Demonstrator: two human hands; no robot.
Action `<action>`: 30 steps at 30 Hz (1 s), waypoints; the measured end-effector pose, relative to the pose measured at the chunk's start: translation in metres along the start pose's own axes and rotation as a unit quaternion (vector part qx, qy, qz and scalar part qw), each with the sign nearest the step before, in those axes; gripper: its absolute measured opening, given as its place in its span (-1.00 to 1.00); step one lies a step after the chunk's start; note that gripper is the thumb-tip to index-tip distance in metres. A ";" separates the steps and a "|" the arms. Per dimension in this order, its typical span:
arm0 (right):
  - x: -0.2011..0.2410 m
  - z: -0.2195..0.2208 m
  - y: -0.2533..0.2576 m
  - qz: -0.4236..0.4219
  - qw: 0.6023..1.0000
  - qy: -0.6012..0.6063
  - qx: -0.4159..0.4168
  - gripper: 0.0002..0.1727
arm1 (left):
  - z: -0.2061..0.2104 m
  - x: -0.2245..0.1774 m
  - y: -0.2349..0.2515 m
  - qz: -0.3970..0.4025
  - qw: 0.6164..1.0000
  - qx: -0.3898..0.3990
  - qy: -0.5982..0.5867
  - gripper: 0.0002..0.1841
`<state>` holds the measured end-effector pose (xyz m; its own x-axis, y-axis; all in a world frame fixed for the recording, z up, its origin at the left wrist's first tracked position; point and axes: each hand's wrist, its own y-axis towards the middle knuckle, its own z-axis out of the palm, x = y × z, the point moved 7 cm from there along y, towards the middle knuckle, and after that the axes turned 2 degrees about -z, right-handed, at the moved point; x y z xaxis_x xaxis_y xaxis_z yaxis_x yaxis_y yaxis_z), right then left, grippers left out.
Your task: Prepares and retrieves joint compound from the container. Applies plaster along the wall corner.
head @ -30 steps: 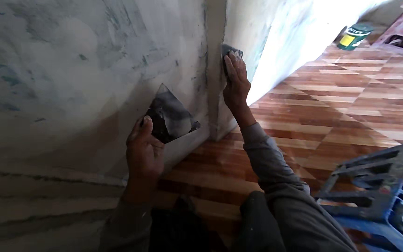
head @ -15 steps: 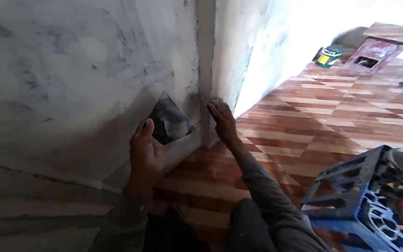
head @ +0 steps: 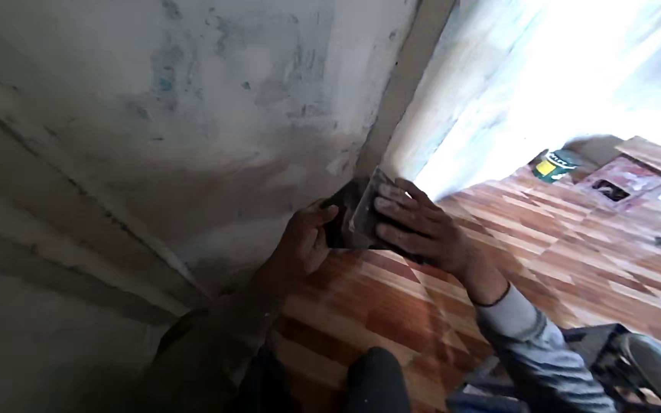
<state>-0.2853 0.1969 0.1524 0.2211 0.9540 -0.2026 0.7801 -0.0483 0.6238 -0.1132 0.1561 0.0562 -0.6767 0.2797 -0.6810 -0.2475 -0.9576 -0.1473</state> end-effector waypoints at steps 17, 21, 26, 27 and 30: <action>0.023 0.027 -0.074 0.210 0.969 -0.050 -0.116 -0.57 | 0.020 0.020 0.000 0.106 0.992 0.043 0.055 -0.73; 0.016 0.075 -0.133 0.413 0.905 -0.038 -0.091 -0.46 | 0.015 -0.001 0.002 0.170 0.984 0.003 0.055 -0.72; 0.043 0.112 -0.216 0.664 0.631 0.145 -0.375 -0.58 | 0.003 -0.016 0.013 0.213 0.971 -0.093 0.064 -0.70; 0.050 0.109 -0.213 0.674 0.588 0.160 -0.418 -0.62 | -0.001 -0.013 0.013 0.211 0.969 -0.099 0.082 -0.69; 0.057 0.079 -0.167 0.636 0.616 0.157 -0.438 -0.74 | -0.004 -0.011 0.013 0.233 0.959 -0.089 0.132 -0.66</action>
<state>-0.3572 0.2359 -0.0227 0.0964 0.3263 0.9404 -0.5530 -0.7680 0.3231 -0.1057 0.1407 0.0589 -0.4798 -0.1869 -0.8572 0.1775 -0.9775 0.1137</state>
